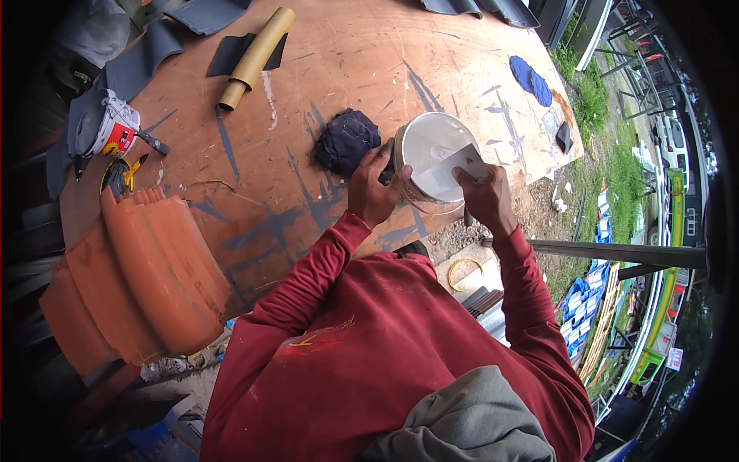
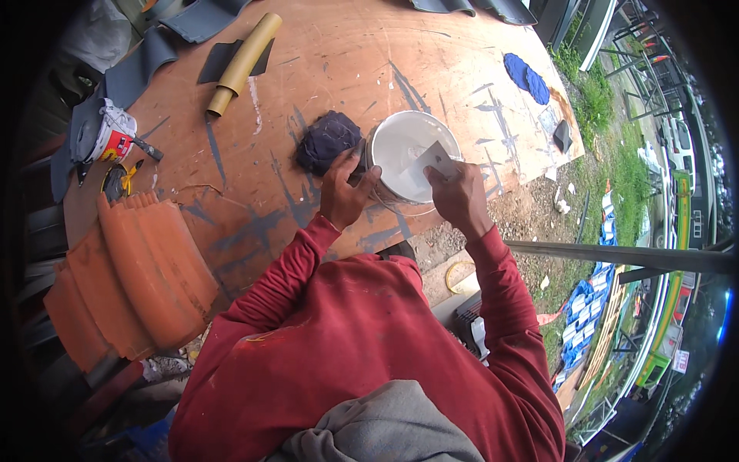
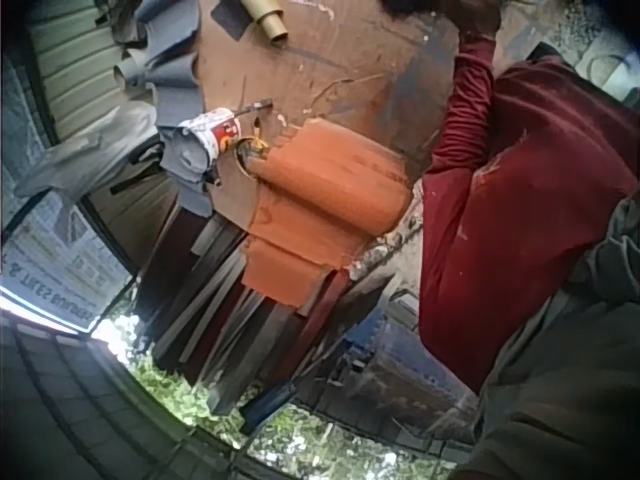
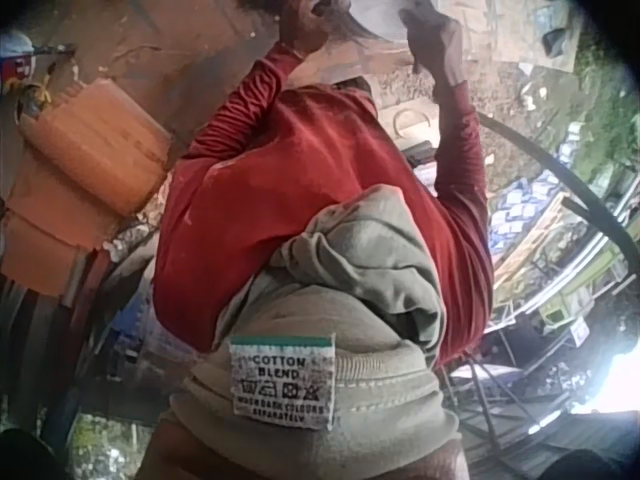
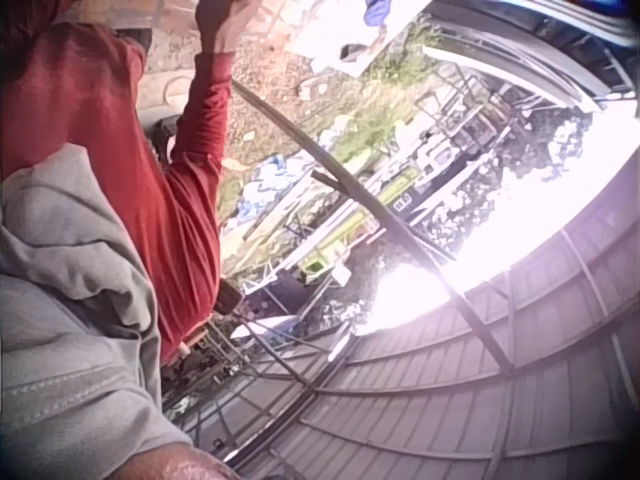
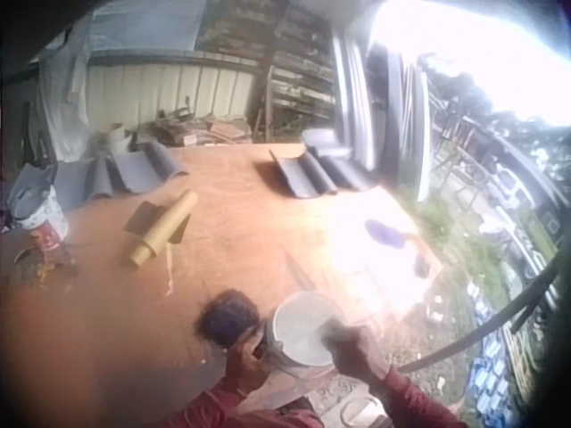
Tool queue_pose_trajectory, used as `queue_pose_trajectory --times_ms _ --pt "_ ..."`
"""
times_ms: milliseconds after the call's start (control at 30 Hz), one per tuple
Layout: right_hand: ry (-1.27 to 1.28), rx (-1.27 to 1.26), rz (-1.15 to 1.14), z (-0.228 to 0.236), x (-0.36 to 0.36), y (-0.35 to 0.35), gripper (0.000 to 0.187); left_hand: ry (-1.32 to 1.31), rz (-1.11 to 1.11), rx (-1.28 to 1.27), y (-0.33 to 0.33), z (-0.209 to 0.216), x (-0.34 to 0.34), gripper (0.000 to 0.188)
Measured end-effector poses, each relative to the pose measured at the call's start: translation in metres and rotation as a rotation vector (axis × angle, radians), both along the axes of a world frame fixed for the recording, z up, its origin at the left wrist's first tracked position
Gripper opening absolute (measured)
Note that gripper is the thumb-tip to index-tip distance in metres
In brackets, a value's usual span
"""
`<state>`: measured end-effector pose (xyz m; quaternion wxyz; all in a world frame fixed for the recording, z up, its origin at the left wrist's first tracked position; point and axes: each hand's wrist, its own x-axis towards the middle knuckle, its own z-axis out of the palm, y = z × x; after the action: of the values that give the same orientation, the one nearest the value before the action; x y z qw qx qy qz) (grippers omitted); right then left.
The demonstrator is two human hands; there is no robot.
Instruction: The person stirs paint in a bucket using a scraper and a paint roller, applies the paint to roof tiles with the roller, and cleans the paint roller and their hands using a cloth and liquid from a bottle.
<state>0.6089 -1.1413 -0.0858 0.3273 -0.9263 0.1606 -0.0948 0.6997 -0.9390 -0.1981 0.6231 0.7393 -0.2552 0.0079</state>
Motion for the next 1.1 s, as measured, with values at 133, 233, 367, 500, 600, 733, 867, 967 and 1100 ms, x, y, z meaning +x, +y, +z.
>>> queue_pose_trajectory --times_ms 133,233,367,500,600,733,867,967,1100 --pt "-0.154 -0.008 -0.041 0.006 0.006 -0.001 0.02 -0.009 0.039 0.037 -0.002 0.002 -0.002 0.073" --pt "-0.36 -0.197 0.122 -0.01 0.023 0.004 0.011 -0.027 0.027 0.026 -0.001 -0.002 0.0 0.072" --pt "-0.367 -0.281 0.255 -0.03 0.034 0.003 0.01 -0.014 0.002 -0.008 -0.003 0.001 0.001 0.072" --pt "-0.016 -0.104 0.267 -0.025 0.03 -0.002 0.016 -0.008 -0.014 0.007 -0.003 -0.004 0.0 0.071" --pt "0.122 -0.023 0.398 -0.018 0.025 -0.013 0.021 -0.033 0.013 -0.007 -0.005 -0.002 0.0 0.071" --pt "0.207 -0.013 0.462 0.009 0.019 -0.013 0.024 -0.055 0.038 -0.001 -0.004 -0.001 -0.001 0.072" --pt "0.32 0.117 0.358 0.021 0.022 -0.027 0.026 -0.043 0.033 -0.007 -0.003 0.0 0.0 0.071" --pt "0.274 0.213 0.399 0.02 0.025 -0.035 0.022 -0.028 0.015 -0.012 -0.003 0.0 0.001 0.072" --pt "-0.126 -0.354 0.668 -0.003 0.034 -0.043 0.012 -0.059 0.027 -0.019 -0.004 -0.004 0.0 0.072"
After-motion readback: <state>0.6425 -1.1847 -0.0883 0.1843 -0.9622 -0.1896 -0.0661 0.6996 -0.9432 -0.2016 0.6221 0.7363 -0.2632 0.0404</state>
